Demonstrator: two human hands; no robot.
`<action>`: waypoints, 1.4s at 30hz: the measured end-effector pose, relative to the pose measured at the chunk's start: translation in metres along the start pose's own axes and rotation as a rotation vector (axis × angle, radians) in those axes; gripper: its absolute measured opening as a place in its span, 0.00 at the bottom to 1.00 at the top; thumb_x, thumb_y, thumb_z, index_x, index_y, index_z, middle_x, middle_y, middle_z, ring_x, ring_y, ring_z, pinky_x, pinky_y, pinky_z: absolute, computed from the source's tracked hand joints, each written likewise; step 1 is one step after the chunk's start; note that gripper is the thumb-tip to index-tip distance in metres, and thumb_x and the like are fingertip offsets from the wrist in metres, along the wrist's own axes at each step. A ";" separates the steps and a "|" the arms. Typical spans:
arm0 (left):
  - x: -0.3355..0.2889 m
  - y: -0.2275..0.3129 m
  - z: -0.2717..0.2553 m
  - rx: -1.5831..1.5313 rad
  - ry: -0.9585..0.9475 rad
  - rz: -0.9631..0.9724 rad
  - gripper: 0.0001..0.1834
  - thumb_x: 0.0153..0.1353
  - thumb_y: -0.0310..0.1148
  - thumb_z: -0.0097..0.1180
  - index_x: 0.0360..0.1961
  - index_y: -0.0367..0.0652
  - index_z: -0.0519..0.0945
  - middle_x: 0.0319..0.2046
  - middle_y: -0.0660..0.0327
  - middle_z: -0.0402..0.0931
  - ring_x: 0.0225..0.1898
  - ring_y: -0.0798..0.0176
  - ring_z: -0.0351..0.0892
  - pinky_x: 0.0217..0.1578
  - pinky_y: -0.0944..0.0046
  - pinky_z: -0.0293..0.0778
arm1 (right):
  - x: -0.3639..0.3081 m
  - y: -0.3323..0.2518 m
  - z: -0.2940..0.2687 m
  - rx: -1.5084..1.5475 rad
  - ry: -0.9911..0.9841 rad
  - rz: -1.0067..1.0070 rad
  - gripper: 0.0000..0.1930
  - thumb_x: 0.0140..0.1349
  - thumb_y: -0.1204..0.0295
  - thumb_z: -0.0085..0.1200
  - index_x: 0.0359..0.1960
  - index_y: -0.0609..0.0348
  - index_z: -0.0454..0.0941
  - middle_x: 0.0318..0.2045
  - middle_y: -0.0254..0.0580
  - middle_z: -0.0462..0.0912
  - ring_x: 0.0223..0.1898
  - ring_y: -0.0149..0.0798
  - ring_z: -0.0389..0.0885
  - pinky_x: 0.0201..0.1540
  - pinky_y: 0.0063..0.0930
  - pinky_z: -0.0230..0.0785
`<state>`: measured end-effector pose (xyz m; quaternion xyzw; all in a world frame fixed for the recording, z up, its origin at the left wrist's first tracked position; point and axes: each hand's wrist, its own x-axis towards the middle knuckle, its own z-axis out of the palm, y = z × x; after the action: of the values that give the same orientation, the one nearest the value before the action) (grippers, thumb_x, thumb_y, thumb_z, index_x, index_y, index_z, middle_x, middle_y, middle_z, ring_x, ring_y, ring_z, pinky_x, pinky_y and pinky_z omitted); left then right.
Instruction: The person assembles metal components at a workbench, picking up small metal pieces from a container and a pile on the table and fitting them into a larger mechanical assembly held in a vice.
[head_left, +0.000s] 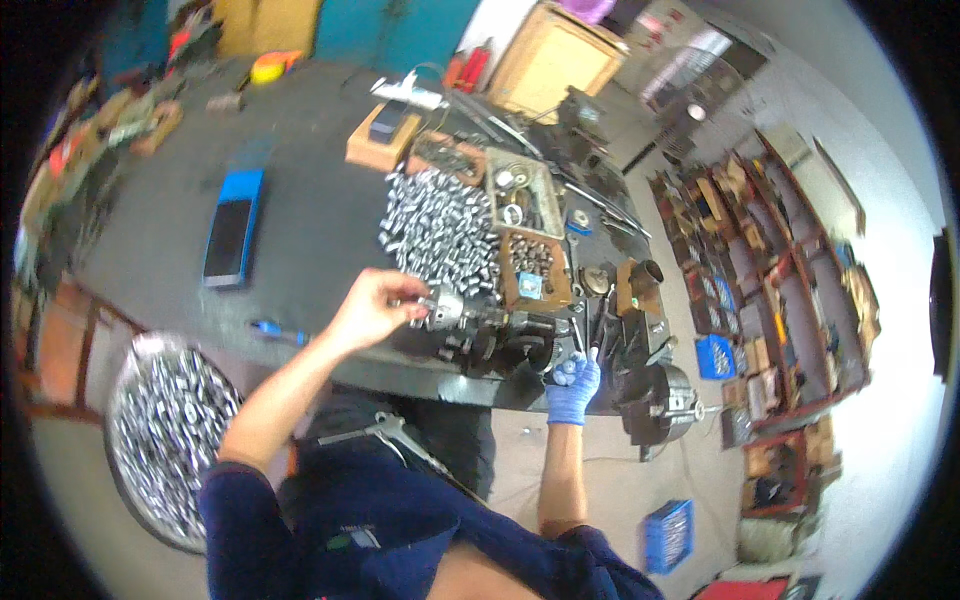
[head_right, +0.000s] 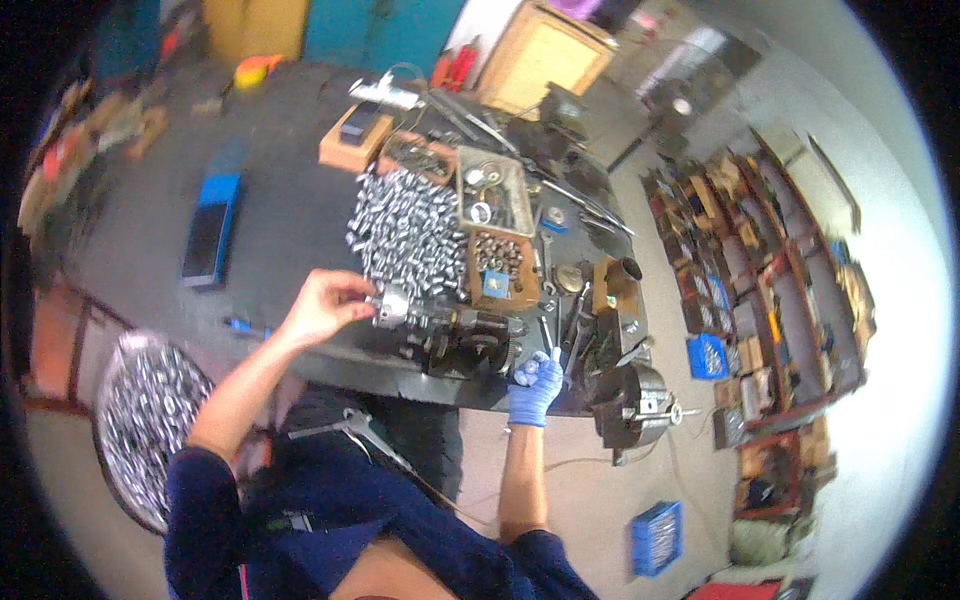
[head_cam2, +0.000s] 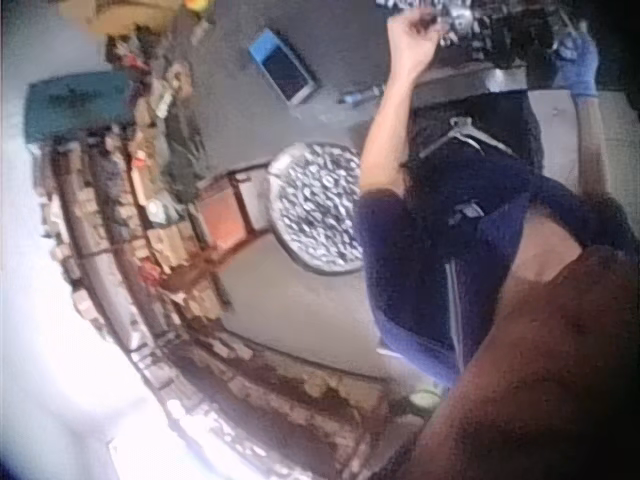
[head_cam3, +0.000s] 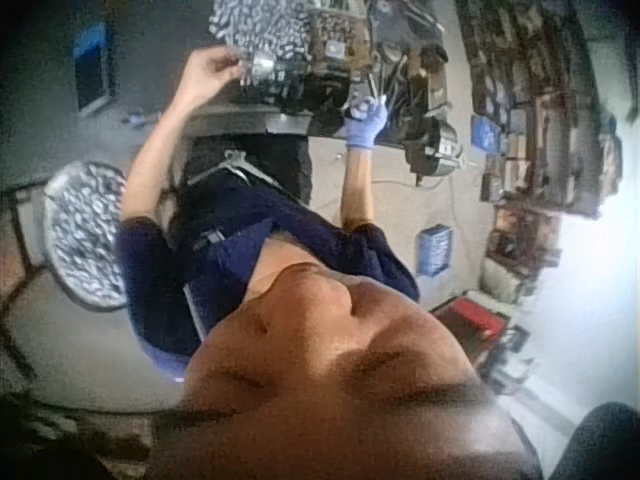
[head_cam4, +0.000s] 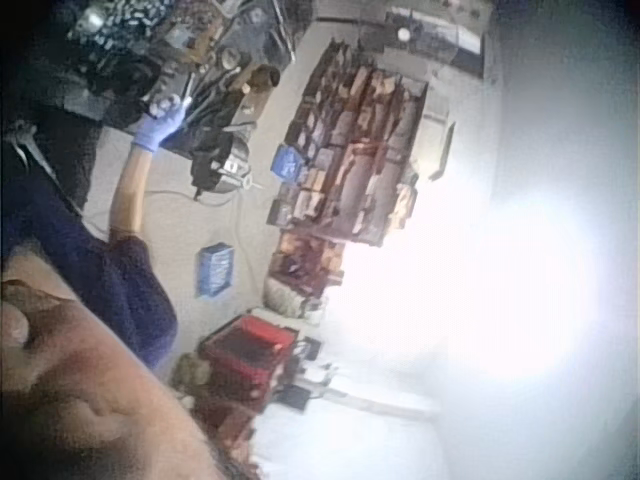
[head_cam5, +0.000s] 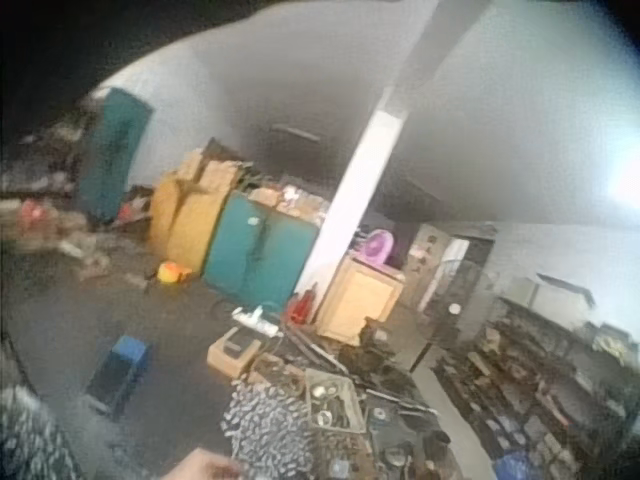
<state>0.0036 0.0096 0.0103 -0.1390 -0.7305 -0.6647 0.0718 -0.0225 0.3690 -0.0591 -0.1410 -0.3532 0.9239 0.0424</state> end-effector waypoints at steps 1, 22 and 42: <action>-0.001 -0.002 -0.003 -0.015 0.005 0.006 0.11 0.44 0.21 0.61 0.32 0.32 0.78 0.28 0.58 0.78 0.33 0.68 0.76 0.37 0.67 0.72 | -0.002 -0.001 -0.001 -0.017 -0.012 -0.001 0.17 0.58 0.54 0.50 0.20 0.53 0.72 0.11 0.30 0.69 0.09 0.25 0.64 0.07 0.16 0.51; 0.003 0.006 -0.004 -0.118 0.007 -0.142 0.08 0.46 0.15 0.58 0.30 0.29 0.76 0.27 0.57 0.76 0.26 0.65 0.76 0.30 0.68 0.75 | 0.000 -0.051 0.073 -0.037 -0.209 -0.062 0.11 0.57 0.62 0.53 0.23 0.54 0.72 0.18 0.29 0.72 0.13 0.19 0.63 0.10 0.11 0.52; 0.003 0.002 0.001 -0.006 0.020 0.021 0.05 0.45 0.18 0.60 0.24 0.33 0.76 0.25 0.61 0.74 0.28 0.70 0.72 0.29 0.72 0.68 | 0.059 -0.041 0.094 -0.128 -0.218 -0.171 0.09 0.57 0.66 0.53 0.25 0.58 0.75 0.14 0.29 0.72 0.09 0.20 0.62 0.08 0.12 0.49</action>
<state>0.0015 0.0116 0.0128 -0.1402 -0.7263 -0.6675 0.0854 -0.1067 0.3498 0.0215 -0.0115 -0.4246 0.9023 0.0731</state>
